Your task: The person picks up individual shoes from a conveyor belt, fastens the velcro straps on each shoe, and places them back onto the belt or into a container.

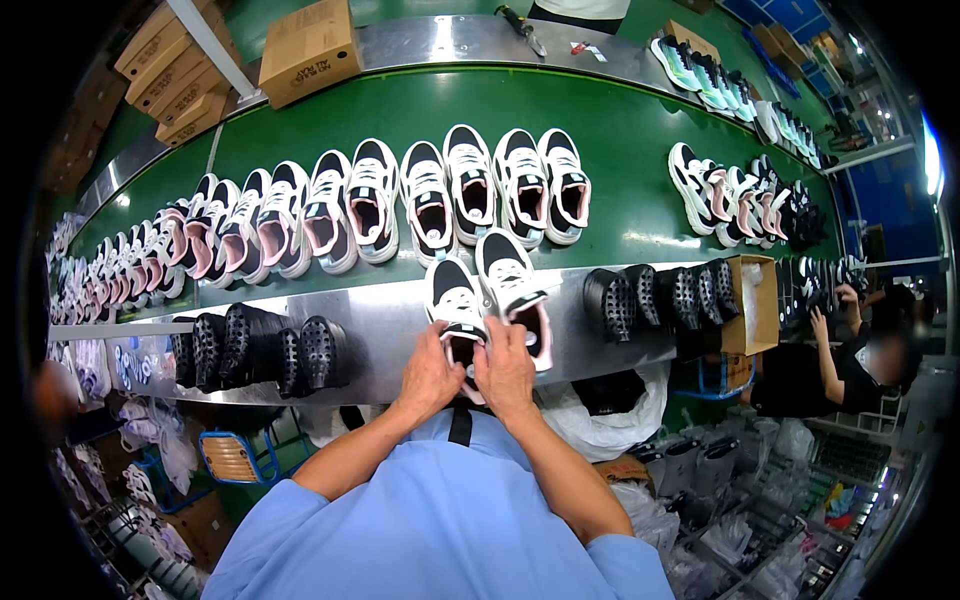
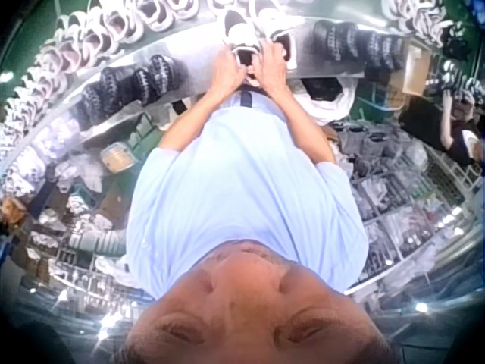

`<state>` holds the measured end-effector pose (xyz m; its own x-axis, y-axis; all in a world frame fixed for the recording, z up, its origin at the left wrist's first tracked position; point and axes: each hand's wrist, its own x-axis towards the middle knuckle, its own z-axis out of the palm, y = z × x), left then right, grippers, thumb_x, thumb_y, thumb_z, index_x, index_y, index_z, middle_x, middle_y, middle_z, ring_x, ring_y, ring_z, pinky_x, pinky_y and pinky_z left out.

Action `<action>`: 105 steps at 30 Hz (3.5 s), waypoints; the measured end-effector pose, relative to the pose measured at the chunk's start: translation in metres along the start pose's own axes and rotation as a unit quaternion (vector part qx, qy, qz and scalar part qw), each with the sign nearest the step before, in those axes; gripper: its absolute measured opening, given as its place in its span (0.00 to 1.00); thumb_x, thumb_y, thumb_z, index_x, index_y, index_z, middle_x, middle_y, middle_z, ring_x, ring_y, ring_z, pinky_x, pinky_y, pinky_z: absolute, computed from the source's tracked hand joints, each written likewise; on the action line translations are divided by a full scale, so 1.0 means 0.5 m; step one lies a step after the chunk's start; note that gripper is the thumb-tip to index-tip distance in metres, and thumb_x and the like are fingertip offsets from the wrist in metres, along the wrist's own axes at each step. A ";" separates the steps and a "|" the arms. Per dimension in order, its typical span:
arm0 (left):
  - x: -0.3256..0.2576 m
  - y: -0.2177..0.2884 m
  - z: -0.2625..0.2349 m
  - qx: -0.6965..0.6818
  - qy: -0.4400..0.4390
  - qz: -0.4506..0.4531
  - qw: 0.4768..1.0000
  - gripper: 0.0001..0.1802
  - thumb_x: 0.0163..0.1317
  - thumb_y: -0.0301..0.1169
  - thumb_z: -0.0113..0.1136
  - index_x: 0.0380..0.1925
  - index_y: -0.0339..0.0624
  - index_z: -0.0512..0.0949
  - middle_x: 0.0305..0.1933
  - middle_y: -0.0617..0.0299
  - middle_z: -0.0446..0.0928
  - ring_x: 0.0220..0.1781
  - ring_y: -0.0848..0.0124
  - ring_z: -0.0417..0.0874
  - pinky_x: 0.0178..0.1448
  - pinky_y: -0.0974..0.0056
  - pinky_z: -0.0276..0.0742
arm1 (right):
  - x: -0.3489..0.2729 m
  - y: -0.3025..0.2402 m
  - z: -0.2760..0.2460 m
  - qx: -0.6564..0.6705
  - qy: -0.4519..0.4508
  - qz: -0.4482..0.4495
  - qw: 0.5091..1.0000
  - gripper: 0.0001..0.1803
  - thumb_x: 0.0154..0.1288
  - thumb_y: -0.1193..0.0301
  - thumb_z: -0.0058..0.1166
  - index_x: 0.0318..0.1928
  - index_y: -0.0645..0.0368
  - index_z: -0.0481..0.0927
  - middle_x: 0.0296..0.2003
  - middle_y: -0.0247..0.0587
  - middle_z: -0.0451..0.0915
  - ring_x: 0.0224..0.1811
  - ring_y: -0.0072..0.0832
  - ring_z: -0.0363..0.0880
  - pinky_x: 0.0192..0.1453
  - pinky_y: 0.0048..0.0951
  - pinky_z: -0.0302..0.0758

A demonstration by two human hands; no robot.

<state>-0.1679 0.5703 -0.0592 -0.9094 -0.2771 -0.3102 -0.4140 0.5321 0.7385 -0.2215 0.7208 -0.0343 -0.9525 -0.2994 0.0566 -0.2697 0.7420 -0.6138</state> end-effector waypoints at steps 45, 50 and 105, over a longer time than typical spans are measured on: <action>0.006 0.024 -0.101 0.243 -0.121 0.417 0.868 0.18 0.58 0.34 0.68 0.49 0.43 0.85 0.48 0.60 0.78 0.56 0.57 0.79 0.56 0.51 0.77 | 0.042 0.064 -0.031 0.448 -0.177 0.136 0.866 0.17 0.71 0.73 0.68 0.54 0.66 0.79 0.43 0.34 0.83 0.42 0.17 0.80 0.48 0.21 0.79; -0.042 0.033 -0.136 0.172 -0.076 -0.012 0.982 0.38 0.58 0.43 0.76 0.67 0.44 0.74 0.60 0.45 0.81 0.63 0.41 0.81 0.63 0.47 0.79 | 0.078 0.050 -0.024 0.485 -0.224 0.167 0.829 0.11 0.71 0.70 0.70 0.43 0.62 0.80 0.32 0.31 0.82 0.35 0.17 0.83 0.35 0.23 0.81; -0.115 0.090 -0.121 0.176 -0.015 -0.028 0.984 0.16 0.67 0.39 0.65 0.30 0.36 0.84 0.34 0.44 0.86 0.38 0.44 0.88 0.44 0.46 0.82 | -0.025 0.201 -0.093 0.025 0.029 0.141 0.989 0.16 0.64 0.71 0.68 0.44 0.65 0.76 0.33 0.48 0.80 0.33 0.37 0.83 0.41 0.40 0.80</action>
<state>-0.1319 0.5618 0.0283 -0.8828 -0.2930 -0.3671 -0.4476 0.7618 0.4683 -0.2431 0.8270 -0.0598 -0.9957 -0.0491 -0.0788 0.0139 0.7604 -0.6493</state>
